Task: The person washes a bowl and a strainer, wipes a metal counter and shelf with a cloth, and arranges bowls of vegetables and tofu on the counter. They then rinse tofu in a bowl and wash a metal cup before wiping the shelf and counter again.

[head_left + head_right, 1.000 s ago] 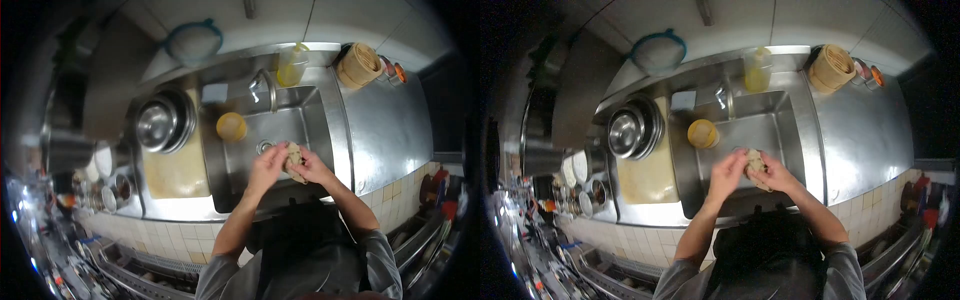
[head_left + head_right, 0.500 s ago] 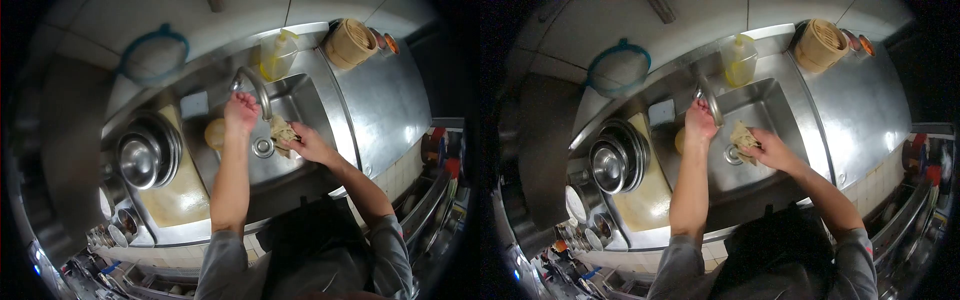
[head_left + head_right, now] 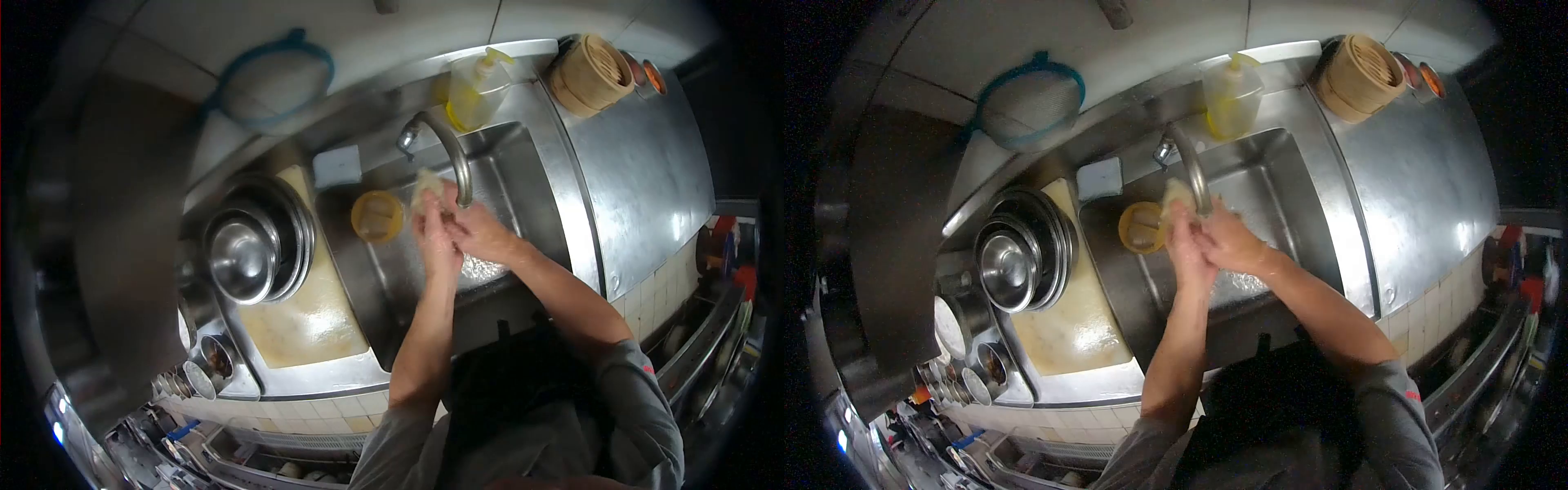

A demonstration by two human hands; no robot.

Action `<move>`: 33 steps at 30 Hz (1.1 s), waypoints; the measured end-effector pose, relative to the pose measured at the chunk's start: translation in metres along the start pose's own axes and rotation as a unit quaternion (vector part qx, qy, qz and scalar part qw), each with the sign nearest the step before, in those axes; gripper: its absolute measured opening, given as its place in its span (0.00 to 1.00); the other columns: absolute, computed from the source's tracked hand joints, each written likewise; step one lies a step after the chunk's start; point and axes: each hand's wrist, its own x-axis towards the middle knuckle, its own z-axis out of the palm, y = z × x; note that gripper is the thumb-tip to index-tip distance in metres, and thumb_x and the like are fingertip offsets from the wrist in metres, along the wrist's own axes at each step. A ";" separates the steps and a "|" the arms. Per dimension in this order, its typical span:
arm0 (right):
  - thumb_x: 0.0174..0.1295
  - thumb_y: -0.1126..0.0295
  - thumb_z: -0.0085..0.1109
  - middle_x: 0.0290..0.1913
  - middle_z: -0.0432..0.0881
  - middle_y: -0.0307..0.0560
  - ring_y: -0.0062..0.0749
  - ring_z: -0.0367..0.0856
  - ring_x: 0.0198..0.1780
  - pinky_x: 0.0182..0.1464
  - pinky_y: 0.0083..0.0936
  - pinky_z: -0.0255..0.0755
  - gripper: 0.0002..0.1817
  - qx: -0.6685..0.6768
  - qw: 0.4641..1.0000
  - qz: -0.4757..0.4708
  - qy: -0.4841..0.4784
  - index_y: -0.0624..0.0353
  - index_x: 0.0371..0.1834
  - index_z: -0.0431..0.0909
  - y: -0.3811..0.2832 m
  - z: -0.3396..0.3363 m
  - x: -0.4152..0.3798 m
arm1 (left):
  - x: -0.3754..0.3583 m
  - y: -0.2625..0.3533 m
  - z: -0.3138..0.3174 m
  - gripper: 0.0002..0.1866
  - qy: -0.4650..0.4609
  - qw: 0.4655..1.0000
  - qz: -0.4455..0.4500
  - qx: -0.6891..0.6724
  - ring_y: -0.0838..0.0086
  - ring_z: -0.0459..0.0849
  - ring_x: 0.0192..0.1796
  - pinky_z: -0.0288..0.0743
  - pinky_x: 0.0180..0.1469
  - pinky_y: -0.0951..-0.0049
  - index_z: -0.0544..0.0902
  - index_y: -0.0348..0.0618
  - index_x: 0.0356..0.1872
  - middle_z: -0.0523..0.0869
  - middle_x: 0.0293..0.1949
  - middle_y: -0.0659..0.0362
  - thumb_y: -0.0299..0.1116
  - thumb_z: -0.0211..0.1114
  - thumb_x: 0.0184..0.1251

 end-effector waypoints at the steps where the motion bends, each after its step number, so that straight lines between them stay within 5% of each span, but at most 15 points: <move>1: 0.65 0.70 0.62 0.69 0.68 0.67 0.58 0.71 0.68 0.65 0.40 0.71 0.34 -0.021 0.999 0.024 0.024 0.64 0.73 0.60 -0.002 -0.013 -0.004 | 0.008 0.002 0.002 0.26 0.000 1.000 0.005 -0.002 0.64 0.85 0.52 0.80 0.54 0.63 0.76 0.44 0.62 0.85 0.52 0.55 0.54 0.57 0.78; 3: 0.63 0.69 0.65 0.69 0.68 0.66 0.57 0.70 0.70 0.66 0.41 0.71 0.38 -0.044 0.997 0.048 0.050 0.64 0.75 0.58 0.002 -0.028 -0.016 | 0.020 0.003 0.006 0.24 -0.023 0.937 0.102 0.334 0.59 0.86 0.49 0.81 0.49 0.60 0.79 0.37 0.53 0.86 0.49 0.52 0.51 0.62 0.75; 5: 0.64 0.68 0.67 0.73 0.63 0.64 0.50 0.65 0.74 0.66 0.39 0.72 0.42 0.090 0.978 0.167 0.084 0.62 0.78 0.54 0.016 -0.034 -0.032 | 0.025 0.007 0.010 0.28 -0.031 0.880 0.183 0.437 0.52 0.86 0.49 0.79 0.53 0.56 0.80 0.31 0.51 0.87 0.45 0.44 0.54 0.57 0.76; 7: 0.65 0.67 0.67 0.72 0.65 0.63 0.48 0.67 0.73 0.64 0.38 0.74 0.43 0.074 0.983 0.151 0.079 0.61 0.79 0.52 0.035 -0.040 -0.042 | 0.017 0.022 0.025 0.33 -0.090 0.773 0.082 0.622 0.44 0.85 0.52 0.76 0.57 0.52 0.80 0.30 0.53 0.86 0.44 0.37 0.58 0.52 0.76; 10: 0.65 0.67 0.67 0.68 0.71 0.62 0.44 0.74 0.67 0.60 0.36 0.77 0.42 0.095 0.981 0.162 0.052 0.60 0.79 0.54 0.041 -0.040 -0.051 | 0.012 0.021 0.034 0.34 -0.120 0.729 -0.065 0.671 0.41 0.83 0.54 0.74 0.60 0.49 0.80 0.31 0.55 0.85 0.47 0.36 0.58 0.49 0.76; 11: 0.65 0.69 0.66 0.64 0.76 0.61 0.43 0.78 0.64 0.58 0.35 0.78 0.39 0.128 0.974 0.185 0.032 0.60 0.78 0.57 0.040 -0.040 -0.053 | 0.015 0.019 0.030 0.34 -0.122 0.727 -0.065 0.673 0.41 0.83 0.54 0.74 0.60 0.49 0.80 0.31 0.55 0.85 0.47 0.36 0.58 0.49 0.76; 13: 0.65 0.70 0.65 0.61 0.78 0.61 0.44 0.81 0.60 0.58 0.35 0.78 0.37 0.122 0.977 0.174 0.022 0.61 0.76 0.60 0.038 -0.042 -0.055 | 0.022 0.029 0.027 0.31 -0.195 0.635 -0.049 0.746 0.40 0.81 0.58 0.73 0.62 0.49 0.77 0.32 0.61 0.83 0.52 0.34 0.53 0.57 0.73; 15: 0.64 0.72 0.64 0.57 0.81 0.61 0.45 0.84 0.56 0.58 0.35 0.78 0.34 0.115 0.980 0.164 0.016 0.61 0.74 0.64 0.030 -0.049 -0.057 | 0.002 0.064 0.037 0.32 -0.136 0.712 0.098 0.682 0.38 0.77 0.63 0.70 0.66 0.51 0.70 0.29 0.68 0.77 0.61 0.31 0.45 0.61 0.71; 17: 0.64 0.74 0.62 0.56 0.81 0.63 0.50 0.85 0.54 0.57 0.36 0.78 0.29 0.049 0.990 0.131 -0.001 0.63 0.69 0.69 0.013 -0.056 -0.060 | 0.022 0.063 0.025 0.32 -0.040 0.658 0.344 0.669 0.38 0.71 0.70 0.66 0.71 0.52 0.65 0.25 0.70 0.70 0.67 0.28 0.37 0.61 0.73; 21: 0.64 0.73 0.61 0.55 0.81 0.64 0.55 0.84 0.54 0.56 0.38 0.78 0.28 0.011 0.992 0.126 0.013 0.65 0.68 0.69 0.013 -0.054 -0.076 | 0.060 0.042 0.007 0.30 -0.071 0.652 0.344 0.672 0.38 0.67 0.72 0.63 0.73 0.52 0.63 0.23 0.71 0.66 0.70 0.27 0.34 0.56 0.75; 22: 0.65 0.71 0.64 0.52 0.84 0.56 0.44 0.86 0.51 0.53 0.32 0.79 0.27 0.006 0.991 0.134 0.020 0.62 0.68 0.71 0.011 -0.055 -0.077 | 0.062 0.034 0.001 0.31 -0.084 0.642 0.347 0.679 0.38 0.67 0.73 0.62 0.74 0.52 0.62 0.23 0.72 0.65 0.70 0.27 0.33 0.56 0.76; 25: 0.64 0.71 0.62 0.51 0.84 0.57 0.45 0.86 0.50 0.52 0.33 0.79 0.26 0.033 0.988 0.150 0.022 0.61 0.67 0.72 -0.003 -0.066 -0.079 | 0.060 0.015 -0.008 0.32 -0.122 0.626 0.353 0.684 0.40 0.64 0.75 0.59 0.76 0.52 0.59 0.24 0.74 0.63 0.73 0.30 0.34 0.53 0.77; 27: 0.63 0.70 0.62 0.48 0.85 0.57 0.46 0.87 0.48 0.50 0.35 0.79 0.26 0.024 0.988 0.147 0.037 0.61 0.66 0.72 -0.003 -0.070 -0.080 | 0.055 0.011 -0.010 0.31 -0.106 0.522 0.364 0.764 0.42 0.60 0.77 0.53 0.78 0.51 0.61 0.25 0.74 0.62 0.75 0.34 0.36 0.51 0.78; 31: 0.62 0.68 0.63 0.45 0.86 0.59 0.47 0.88 0.45 0.49 0.35 0.80 0.27 -0.009 0.990 0.139 0.018 0.60 0.66 0.73 -0.018 -0.080 -0.083 | 0.039 0.016 -0.008 0.31 -0.102 0.487 0.331 0.802 0.47 0.57 0.79 0.50 0.79 0.50 0.64 0.31 0.74 0.62 0.76 0.38 0.45 0.46 0.81; 33: 0.63 0.69 0.62 0.47 0.86 0.58 0.44 0.88 0.45 0.49 0.34 0.80 0.28 0.046 0.989 0.139 0.000 0.60 0.67 0.72 -0.031 -0.082 -0.085 | 0.023 0.017 -0.013 0.36 -0.268 0.716 0.227 0.604 0.49 0.61 0.78 0.53 0.78 0.57 0.61 0.34 0.77 0.58 0.78 0.39 0.54 0.45 0.81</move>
